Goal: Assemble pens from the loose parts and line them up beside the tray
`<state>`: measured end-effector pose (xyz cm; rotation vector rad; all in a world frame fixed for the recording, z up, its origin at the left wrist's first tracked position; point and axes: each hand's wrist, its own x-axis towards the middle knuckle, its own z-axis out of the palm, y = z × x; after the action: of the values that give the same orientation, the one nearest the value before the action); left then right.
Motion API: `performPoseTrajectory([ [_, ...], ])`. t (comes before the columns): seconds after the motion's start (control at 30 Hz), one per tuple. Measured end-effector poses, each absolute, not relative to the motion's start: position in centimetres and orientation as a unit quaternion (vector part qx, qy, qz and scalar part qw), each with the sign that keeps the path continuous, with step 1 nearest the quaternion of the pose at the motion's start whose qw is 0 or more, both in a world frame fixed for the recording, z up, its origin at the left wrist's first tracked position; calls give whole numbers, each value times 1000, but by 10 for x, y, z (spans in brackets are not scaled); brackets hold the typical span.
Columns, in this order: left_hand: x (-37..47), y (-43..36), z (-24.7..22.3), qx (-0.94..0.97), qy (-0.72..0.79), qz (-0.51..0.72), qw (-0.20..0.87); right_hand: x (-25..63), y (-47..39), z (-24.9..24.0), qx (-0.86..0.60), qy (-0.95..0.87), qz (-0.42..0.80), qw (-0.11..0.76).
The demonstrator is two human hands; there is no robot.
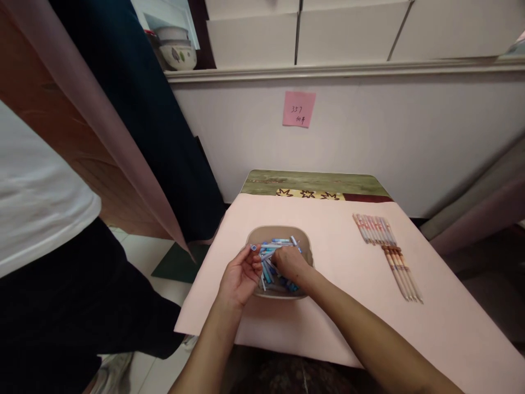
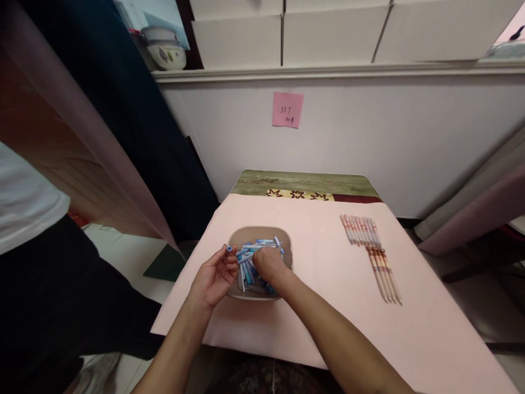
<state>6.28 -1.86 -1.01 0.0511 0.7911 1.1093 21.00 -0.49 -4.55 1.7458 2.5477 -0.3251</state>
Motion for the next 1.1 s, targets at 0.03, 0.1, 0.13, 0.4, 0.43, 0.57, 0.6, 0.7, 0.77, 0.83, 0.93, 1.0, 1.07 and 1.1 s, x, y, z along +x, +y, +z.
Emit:
performPoseTrajectory([
  [0.03,63,-19,-10,25,368,513,775,211,-5,-46,563,820,-105,19],
  [0.1,62,-20,-10,27,370,513,774,211,-6,-47,566,817,-104,20],
  [0.13,62,-21,-11,27,370,512,775,212,-6,-48,569,815,-104,21],
  [0.4,61,-22,-16,30,361,512,779,209,-10,-51,572,813,-105,12],
  [0.43,62,-22,-17,30,361,511,779,210,-12,-49,572,814,-104,3],
  [0.57,69,-26,-18,26,358,503,786,222,-22,-38,597,795,-94,-56],
  [0.6,71,-27,-19,26,356,498,791,226,-26,-34,603,785,-107,-98],
  [0.7,78,-29,-22,20,349,478,806,237,-38,-27,599,718,-198,-296],
  [0.77,82,-30,-24,13,352,468,811,240,-47,-25,574,648,-272,-420],
  [0.83,86,-32,-26,9,354,465,811,238,-57,-23,536,591,-341,-497],
  [0.93,91,-35,-26,12,351,461,815,232,-67,-20,482,550,-406,-548],
  [1.0,94,-37,-25,19,350,462,815,230,-71,-18,475,543,-414,-555],
  [1.07,97,-39,-24,25,356,465,810,229,-73,-16,487,548,-402,-548],
  [1.1,98,-40,-23,27,361,467,807,229,-73,-15,496,556,-390,-541],
])
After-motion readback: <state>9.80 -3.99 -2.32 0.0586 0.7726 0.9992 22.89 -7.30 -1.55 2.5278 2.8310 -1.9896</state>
